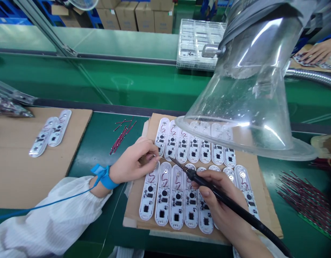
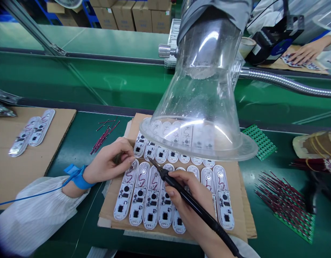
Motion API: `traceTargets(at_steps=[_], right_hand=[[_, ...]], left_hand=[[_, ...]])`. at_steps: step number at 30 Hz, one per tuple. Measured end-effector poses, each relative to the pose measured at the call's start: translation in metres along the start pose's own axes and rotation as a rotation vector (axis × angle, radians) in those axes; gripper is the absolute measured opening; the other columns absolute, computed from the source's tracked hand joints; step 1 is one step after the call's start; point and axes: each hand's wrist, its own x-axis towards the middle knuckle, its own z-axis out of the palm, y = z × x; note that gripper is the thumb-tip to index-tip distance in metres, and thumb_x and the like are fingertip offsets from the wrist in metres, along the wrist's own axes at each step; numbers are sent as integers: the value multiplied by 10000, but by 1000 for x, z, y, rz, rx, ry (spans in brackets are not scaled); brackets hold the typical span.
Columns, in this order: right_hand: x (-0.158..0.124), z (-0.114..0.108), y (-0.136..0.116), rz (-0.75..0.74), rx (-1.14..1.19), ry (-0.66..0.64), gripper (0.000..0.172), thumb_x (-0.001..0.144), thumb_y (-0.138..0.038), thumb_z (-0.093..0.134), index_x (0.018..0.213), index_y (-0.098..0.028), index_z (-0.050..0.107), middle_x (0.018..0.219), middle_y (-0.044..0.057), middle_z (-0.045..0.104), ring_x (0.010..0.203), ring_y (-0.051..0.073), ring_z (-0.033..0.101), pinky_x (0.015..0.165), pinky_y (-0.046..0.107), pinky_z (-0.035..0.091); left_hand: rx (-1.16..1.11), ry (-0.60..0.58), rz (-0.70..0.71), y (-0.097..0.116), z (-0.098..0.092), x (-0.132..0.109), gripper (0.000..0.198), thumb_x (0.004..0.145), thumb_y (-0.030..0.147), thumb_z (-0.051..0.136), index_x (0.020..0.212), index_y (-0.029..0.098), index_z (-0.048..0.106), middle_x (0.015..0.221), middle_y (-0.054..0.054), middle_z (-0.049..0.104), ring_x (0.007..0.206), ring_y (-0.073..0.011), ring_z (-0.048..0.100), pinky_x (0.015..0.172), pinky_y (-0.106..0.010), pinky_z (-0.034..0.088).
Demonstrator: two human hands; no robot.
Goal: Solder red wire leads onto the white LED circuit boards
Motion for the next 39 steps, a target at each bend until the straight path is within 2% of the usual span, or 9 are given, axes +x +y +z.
traceTargets(at_steps=[15,22,25,29,33,39], right_hand=[[1,1,0,10,43,-35,306,1068,-614,760,1199,-337,769,960,1,902,810,191,906,710,198,703],[-10,-18,-1,-2,18,77,266,1112,-551,718,1234,-317,750,939,16,887,817,195,891,723,224,713],[-12,-30,1,-3,-4,104,234,1121,-528,708,1208,-314,748,893,5,857,790,187,874,710,223,703],[-13,-37,10,7,-38,137,182,1133,-480,698,1162,-310,755,919,6,828,766,167,854,697,214,684],[-16,-37,19,17,-23,117,169,1152,-460,666,1166,-308,738,861,-10,819,724,150,837,672,194,668],[-17,-35,23,33,13,73,116,1154,-410,669,1194,-313,719,853,-23,825,738,137,839,673,173,658]], left_hand=[[50,0,19,-1,-1,0,134,1039,98,638,1020,223,594,784,51,508,728,-146,514,719,-287,454],[18,73,8,2,-5,3,114,1084,100,650,1074,211,670,938,-3,718,831,-137,648,750,-258,518],[23,99,-25,11,1,5,84,1093,133,682,1096,213,707,858,24,669,710,-111,586,662,-237,478],[38,54,-4,25,18,11,95,1068,129,694,1065,211,647,720,93,462,589,-89,433,568,-220,383],[44,-12,70,30,29,17,113,1082,103,615,1055,210,594,800,61,535,668,-105,491,605,-227,403],[161,-24,77,29,30,18,94,1109,143,610,1059,222,600,808,35,586,765,-160,562,716,-292,452]])
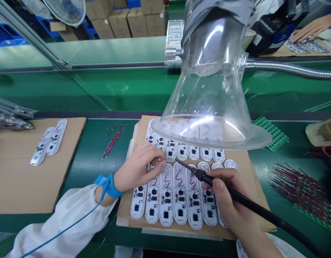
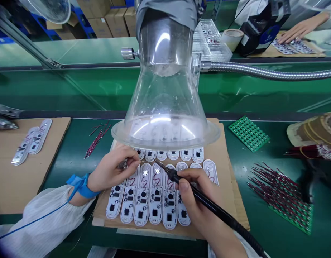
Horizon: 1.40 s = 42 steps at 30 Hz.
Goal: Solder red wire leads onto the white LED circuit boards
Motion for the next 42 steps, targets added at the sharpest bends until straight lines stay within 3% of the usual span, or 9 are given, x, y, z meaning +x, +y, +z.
traceTargets(at_steps=[14,20,42], right_hand=[[5,4,-3,-36,-88,-28,198,1147,-474,661,1152,-290,732,857,2,823,709,170,828,610,227,630],[6,3,-3,-35,-45,-14,167,1146,-459,677,1175,-304,732,830,-16,822,714,165,826,637,229,641],[11,6,-4,-44,-44,-53,325,1114,-601,688,1160,-290,772,903,32,861,751,202,859,650,262,671]], left_hand=[[29,-22,-18,0,0,-1,94,1122,175,594,1051,236,587,801,45,593,766,-164,586,802,-328,483],[30,-14,-33,-1,-1,-1,88,1109,172,608,1044,230,602,793,40,595,760,-168,599,810,-333,496],[66,-10,-59,-1,-3,-1,103,1106,174,602,1019,229,613,778,38,594,747,-167,600,810,-334,513]])
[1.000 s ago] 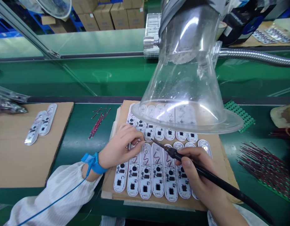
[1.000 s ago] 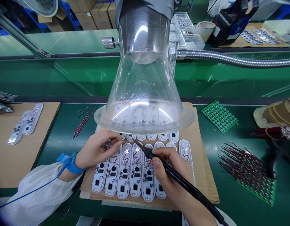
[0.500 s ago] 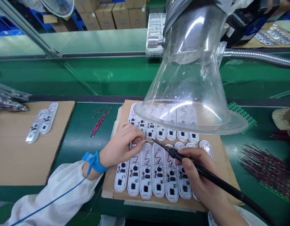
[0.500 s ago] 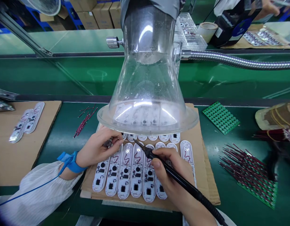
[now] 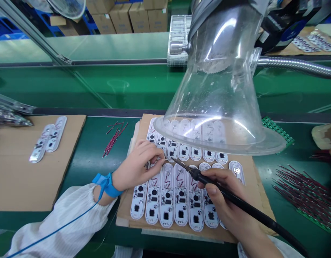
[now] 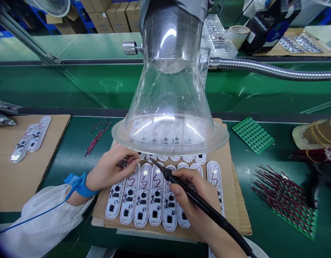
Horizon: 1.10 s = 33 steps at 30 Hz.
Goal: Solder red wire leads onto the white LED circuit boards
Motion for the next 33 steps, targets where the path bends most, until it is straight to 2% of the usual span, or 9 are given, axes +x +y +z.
traceTargets(at_steps=[9,15,18,22,25,28,31,33], right_hand=[[-3,-1,3,10,22,-20,329,1103,-610,702,1171,-297,776,959,40,868,780,209,874,670,262,685],[0,2,1,66,41,-82,365,1085,-634,717,1168,-286,788,964,58,874,777,228,880,660,281,693],[-2,-1,-2,29,37,-34,349,1084,-625,722,1176,-293,782,954,48,875,781,227,884,658,271,693],[-8,-20,-6,-3,26,82,305,1099,-564,731,1252,-302,762,942,32,872,817,222,882,742,278,713],[-9,-35,-3,-2,-22,177,255,1103,-513,742,1234,-296,777,937,31,863,798,214,868,732,277,705],[-7,-40,8,-3,-34,197,216,1114,-478,732,1199,-287,784,907,24,847,767,206,851,707,276,692],[-7,-37,19,4,0,175,182,1126,-442,719,1205,-288,774,931,19,842,776,192,846,706,264,684],[-8,-34,24,14,12,153,154,1131,-412,713,1215,-295,767,949,15,841,786,186,849,698,252,678]], left_hand=[[17,5,4,-1,0,-1,107,1087,158,608,1011,233,612,771,43,584,745,-167,580,816,-332,507],[30,-8,4,-2,-1,0,116,1084,153,600,998,229,614,761,45,577,743,-164,584,806,-335,511],[12,-6,-4,0,-5,0,117,1071,137,581,1003,224,620,784,26,619,760,-167,610,779,-327,529],[-99,20,-72,7,-10,6,110,1095,136,604,1039,214,657,844,2,697,691,-138,616,639,-260,522],[-95,22,12,13,-7,16,96,1142,168,623,1117,217,702,906,-7,756,699,-120,665,642,-235,542],[-10,-20,155,18,3,25,110,1179,208,575,1135,196,676,898,-15,767,730,-128,707,651,-233,550],[23,-16,186,19,14,27,126,1184,243,570,1074,192,606,780,26,700,598,-110,615,540,-227,461],[34,-17,197,19,18,26,118,1180,233,557,1073,194,587,775,28,683,577,-111,579,518,-234,425]])
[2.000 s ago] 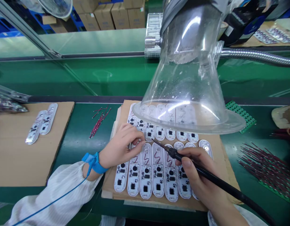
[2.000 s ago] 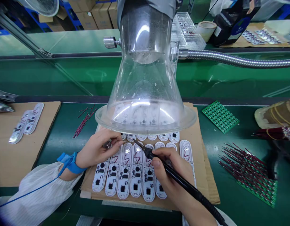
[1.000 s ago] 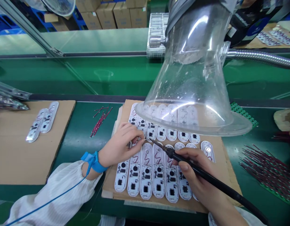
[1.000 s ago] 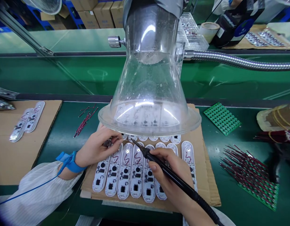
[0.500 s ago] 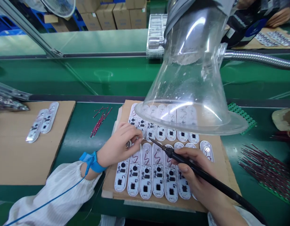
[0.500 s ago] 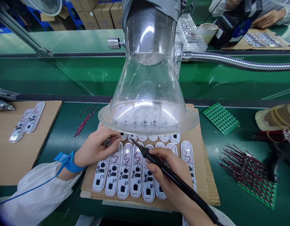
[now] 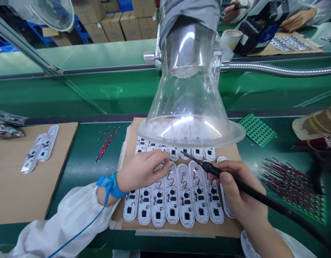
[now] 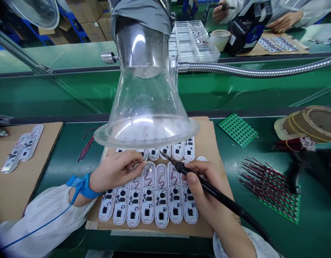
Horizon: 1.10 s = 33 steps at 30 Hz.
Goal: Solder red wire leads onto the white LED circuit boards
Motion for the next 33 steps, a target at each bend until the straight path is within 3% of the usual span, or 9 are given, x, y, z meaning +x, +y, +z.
traceTargets(at_steps=[10,22,29,33], right_hand=[[5,1,-9,-91,-59,-71,200,1148,-461,667,1130,-284,757,843,3,823,683,168,823,615,224,633],[7,2,-9,-72,-40,-109,189,1151,-474,665,1140,-304,748,851,-8,825,681,153,828,613,198,627],[10,4,-10,-72,-34,-104,256,1138,-539,679,1120,-296,755,839,-8,837,678,149,832,617,188,634],[10,5,-9,-74,-27,-114,258,1138,-549,677,1123,-302,752,829,-18,836,679,139,833,633,177,638]], left_hand=[[-8,-46,1,-3,3,-4,104,1177,199,521,1095,195,586,823,5,684,629,-134,552,581,-262,432],[-3,-73,-31,-3,1,-3,155,1187,201,514,1070,174,611,810,13,693,555,-104,468,545,-257,362],[-9,-76,-40,-3,1,-3,148,1173,178,519,1068,174,623,814,7,686,617,-125,548,597,-261,419],[-4,-84,-47,-4,1,-4,150,1163,169,528,1052,173,629,774,24,644,590,-119,503,575,-260,385]])
